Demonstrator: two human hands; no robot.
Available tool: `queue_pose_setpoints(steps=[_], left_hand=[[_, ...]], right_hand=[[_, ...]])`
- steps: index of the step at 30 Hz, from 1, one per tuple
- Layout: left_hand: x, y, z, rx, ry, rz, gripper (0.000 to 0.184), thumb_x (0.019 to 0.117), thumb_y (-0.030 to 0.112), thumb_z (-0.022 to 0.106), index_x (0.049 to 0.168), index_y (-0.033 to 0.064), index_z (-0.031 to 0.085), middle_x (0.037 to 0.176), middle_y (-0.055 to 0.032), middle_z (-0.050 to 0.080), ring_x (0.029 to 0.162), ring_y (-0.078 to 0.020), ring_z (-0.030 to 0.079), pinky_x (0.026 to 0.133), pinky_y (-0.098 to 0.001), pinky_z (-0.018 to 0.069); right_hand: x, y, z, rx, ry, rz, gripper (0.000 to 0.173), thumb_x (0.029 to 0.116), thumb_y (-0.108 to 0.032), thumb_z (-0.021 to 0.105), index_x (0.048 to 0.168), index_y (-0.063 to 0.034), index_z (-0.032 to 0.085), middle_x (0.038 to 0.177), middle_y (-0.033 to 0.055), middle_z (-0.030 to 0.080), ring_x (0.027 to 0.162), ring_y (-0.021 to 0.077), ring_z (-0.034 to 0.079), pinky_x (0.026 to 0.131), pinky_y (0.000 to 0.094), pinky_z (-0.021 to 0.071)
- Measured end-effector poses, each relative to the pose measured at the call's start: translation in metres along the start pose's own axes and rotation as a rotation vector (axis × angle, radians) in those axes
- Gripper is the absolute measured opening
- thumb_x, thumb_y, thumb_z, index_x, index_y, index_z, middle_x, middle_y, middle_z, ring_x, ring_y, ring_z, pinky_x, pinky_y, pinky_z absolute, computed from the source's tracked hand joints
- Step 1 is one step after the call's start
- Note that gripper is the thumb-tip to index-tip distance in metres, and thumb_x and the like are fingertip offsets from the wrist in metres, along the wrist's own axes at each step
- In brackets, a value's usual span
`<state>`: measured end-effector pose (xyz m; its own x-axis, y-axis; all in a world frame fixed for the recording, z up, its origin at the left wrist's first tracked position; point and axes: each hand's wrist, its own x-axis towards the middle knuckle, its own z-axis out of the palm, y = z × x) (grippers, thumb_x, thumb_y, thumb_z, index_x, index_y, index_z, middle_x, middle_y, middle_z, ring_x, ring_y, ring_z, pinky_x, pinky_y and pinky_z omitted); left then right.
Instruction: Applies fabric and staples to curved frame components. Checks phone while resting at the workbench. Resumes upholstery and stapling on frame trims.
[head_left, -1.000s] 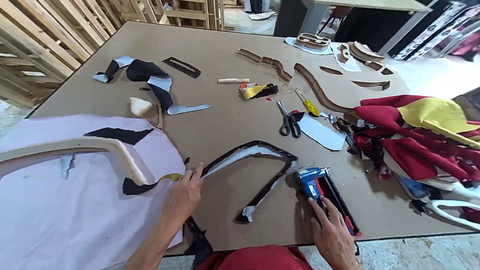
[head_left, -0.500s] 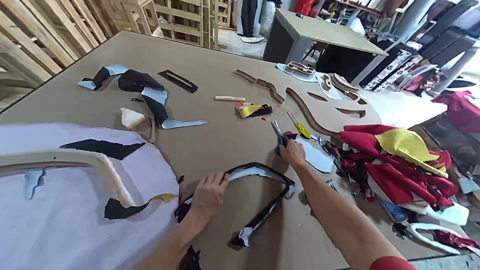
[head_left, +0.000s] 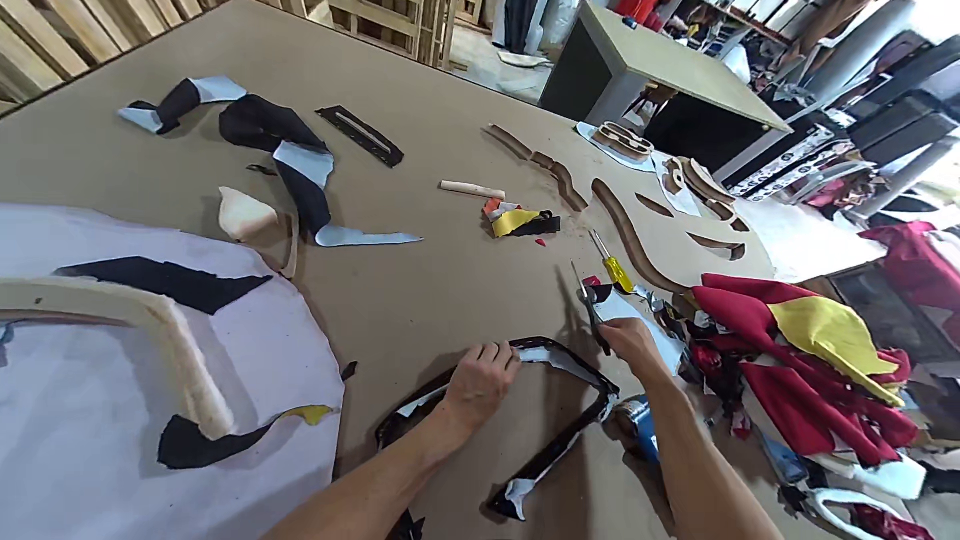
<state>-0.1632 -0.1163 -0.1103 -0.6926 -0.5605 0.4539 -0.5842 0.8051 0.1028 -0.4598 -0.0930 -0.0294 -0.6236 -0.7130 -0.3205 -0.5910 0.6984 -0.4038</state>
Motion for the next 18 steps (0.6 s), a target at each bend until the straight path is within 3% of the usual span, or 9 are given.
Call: queue_pose_setpoints(steps=[2, 5, 7, 10, 13, 18], left_hand=[[0.01, 0.006, 0.004, -0.014, 0.012, -0.026, 0.021, 0.0858, 0.001, 0.067, 0.101, 0.0096, 0.077, 0.098, -0.0056, 0.075, 0.086, -0.0211, 0.072, 0.071, -0.0367, 0.0589], [0.021, 0.014, 0.011, -0.059, -0.006, -0.033, 0.016, 0.0851, 0.001, 0.069, 0.098, 0.0079, 0.078, 0.092, -0.006, 0.073, 0.081, -0.0223, 0.07, 0.066, -0.0382, 0.0574], [0.022, 0.016, 0.021, -0.089, 0.02, -0.011, 0.017, 0.0839, 0.002, 0.07, 0.098, 0.0089, 0.077, 0.096, -0.0052, 0.073, 0.087, -0.0227, 0.07, 0.069, -0.0391, 0.0571], [0.023, 0.019, 0.027, -0.118, 0.028, -0.008, 0.023, 0.0871, 0.004, 0.068, 0.106, 0.0101, 0.079, 0.116, -0.0065, 0.075, 0.106, -0.024, 0.071, 0.083, -0.0415, 0.0594], [0.025, 0.023, 0.031, -0.138, 0.053, 0.008, 0.017, 0.0877, 0.004, 0.067, 0.1, 0.0077, 0.079, 0.109, -0.0088, 0.076, 0.101, -0.0248, 0.072, 0.083, -0.0412, 0.0585], [0.028, 0.024, 0.035, -0.233, 0.071, -0.017, 0.013, 0.0852, 0.005, 0.069, 0.094, 0.0067, 0.078, 0.101, -0.0076, 0.076, 0.102, -0.0232, 0.072, 0.089, -0.0408, 0.0578]], right_hand=[[-0.036, 0.012, -0.014, 0.362, -0.131, -0.034, 0.02, 0.1007, -0.019, 0.063, 0.107, -0.004, 0.075, 0.092, 0.0079, 0.078, 0.07, 0.0154, 0.07, 0.055, 0.0326, 0.0509], [-0.116, 0.029, -0.01, 0.753, -0.38, -0.021, 0.028, 0.0926, -0.015, 0.061, 0.115, 0.0012, 0.066, 0.092, 0.0103, 0.073, 0.073, 0.0155, 0.068, 0.059, 0.0299, 0.0558], [-0.16, 0.038, 0.004, 0.755, -0.505, 0.104, 0.03, 0.0902, -0.021, 0.066, 0.112, -0.0006, 0.067, 0.085, 0.0073, 0.071, 0.068, 0.0145, 0.067, 0.056, 0.0298, 0.0557], [-0.187, 0.048, 0.025, 0.729, -0.695, 0.309, 0.038, 0.0918, -0.041, 0.068, 0.104, -0.0051, 0.065, 0.078, 0.0038, 0.069, 0.063, 0.0119, 0.066, 0.05, 0.0256, 0.0521], [-0.19, 0.047, 0.034, 0.781, -0.739, 0.375, 0.039, 0.0999, -0.044, 0.055, 0.099, -0.006, 0.064, 0.074, 0.0036, 0.067, 0.058, 0.0113, 0.064, 0.047, 0.0244, 0.0502], [-0.175, 0.037, 0.037, 0.855, -0.722, 0.366, 0.041, 0.1033, -0.043, 0.051, 0.095, -0.0057, 0.063, 0.069, 0.0038, 0.064, 0.052, 0.0102, 0.061, 0.043, 0.0219, 0.0477]])
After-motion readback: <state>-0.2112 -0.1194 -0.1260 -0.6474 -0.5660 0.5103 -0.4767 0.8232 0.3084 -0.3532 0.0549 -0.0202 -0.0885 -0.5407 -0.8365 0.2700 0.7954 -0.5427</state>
